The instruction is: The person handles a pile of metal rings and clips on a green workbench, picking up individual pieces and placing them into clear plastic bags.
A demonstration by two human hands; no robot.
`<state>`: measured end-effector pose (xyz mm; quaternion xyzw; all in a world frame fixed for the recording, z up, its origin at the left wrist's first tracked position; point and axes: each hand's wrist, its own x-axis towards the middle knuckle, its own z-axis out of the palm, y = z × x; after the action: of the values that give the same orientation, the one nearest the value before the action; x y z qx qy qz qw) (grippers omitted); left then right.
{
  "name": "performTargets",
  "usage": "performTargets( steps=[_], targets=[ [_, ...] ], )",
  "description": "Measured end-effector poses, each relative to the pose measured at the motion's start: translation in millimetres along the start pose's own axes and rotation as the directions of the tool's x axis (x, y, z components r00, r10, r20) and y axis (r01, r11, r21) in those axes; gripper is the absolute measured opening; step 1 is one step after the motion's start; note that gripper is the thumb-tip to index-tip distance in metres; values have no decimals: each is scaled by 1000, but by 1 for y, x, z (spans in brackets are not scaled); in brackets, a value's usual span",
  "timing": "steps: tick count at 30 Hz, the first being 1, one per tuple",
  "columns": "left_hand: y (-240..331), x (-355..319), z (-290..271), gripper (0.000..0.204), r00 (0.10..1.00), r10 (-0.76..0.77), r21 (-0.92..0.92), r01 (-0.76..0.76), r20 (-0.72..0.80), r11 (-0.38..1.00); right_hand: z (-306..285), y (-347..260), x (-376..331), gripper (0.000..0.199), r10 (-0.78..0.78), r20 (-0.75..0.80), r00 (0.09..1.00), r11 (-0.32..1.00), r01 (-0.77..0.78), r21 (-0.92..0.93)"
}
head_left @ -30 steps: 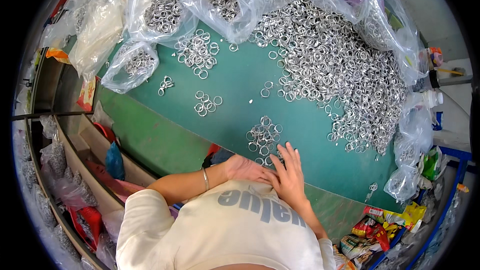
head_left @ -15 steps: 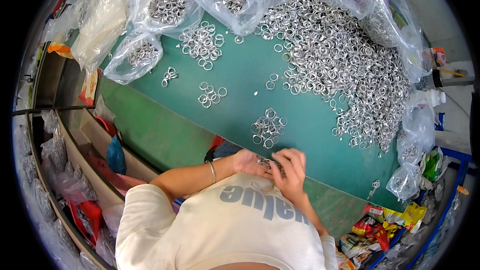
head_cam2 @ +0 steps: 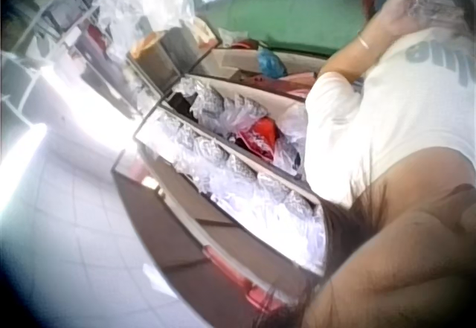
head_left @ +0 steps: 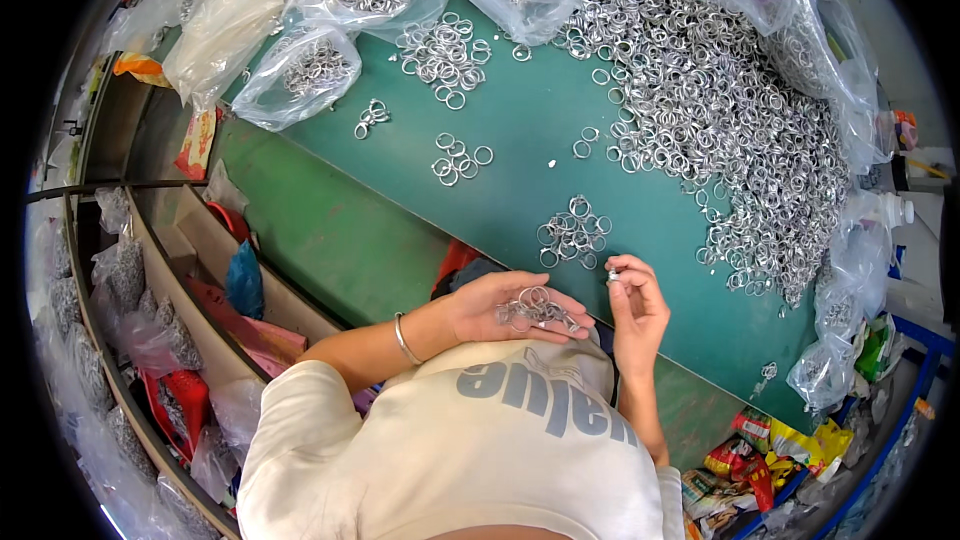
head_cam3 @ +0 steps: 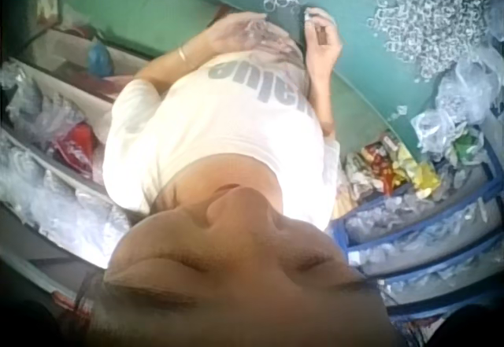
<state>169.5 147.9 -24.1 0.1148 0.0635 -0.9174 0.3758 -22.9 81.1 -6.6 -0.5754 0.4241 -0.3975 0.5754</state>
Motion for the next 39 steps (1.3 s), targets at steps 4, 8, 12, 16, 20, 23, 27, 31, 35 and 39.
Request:
performTargets(
  steps=[4, 8, 12, 16, 20, 23, 27, 31, 35, 39],
  targets=[
    [4, 12, 23, 56, 994, 96, -121, -90, 43, 988, -12, -3, 1, 9, 236, 60, 970, 846, -235, 478],
    [8, 20, 39, 56, 980, 199, -131, -197, -2, 971, -14, -13, 9, 18, 232, -11, 973, 631, -141, 763],
    [10, 24, 46, 54, 972, 236, -112, -237, -25, 965, -24, -17, 8, 14, 150, 36, 988, 686, -130, 716],
    [9, 31, 41, 57, 967, 256, -115, -254, 3, 960, -4, -45, -1, 25, -183, 132, 974, 923, 216, -318],
    [8, 34, 46, 59, 971, 240, -74, -240, -9, 968, 14, -47, 5, 28, -395, 369, 841, 560, 539, -629],
    [9, 33, 52, 58, 967, 248, 4, -249, -58, 969, 15, -43, 7, 24, -384, 414, 825, 502, 563, -657],
    [10, 33, 52, 55, 970, 236, -22, -238, -61, 971, 14, -45, 8, 19, -392, 345, 853, 658, 522, -543],
    [8, 40, 48, 53, 950, 312, 21, -312, -17, 950, 23, -48, 11, 16, -430, 331, 840, 578, 538, -614],
    [6, 44, 47, 52, 929, 368, 125, -362, -29, 924, 28, -45, 10, 17, -430, 301, 851, 548, 511, -663],
    [5, 43, 52, 51, 914, 402, 162, -389, -56, 907, 30, -46, 10, 18, -459, 304, 835, 500, 525, -688]
  ],
)
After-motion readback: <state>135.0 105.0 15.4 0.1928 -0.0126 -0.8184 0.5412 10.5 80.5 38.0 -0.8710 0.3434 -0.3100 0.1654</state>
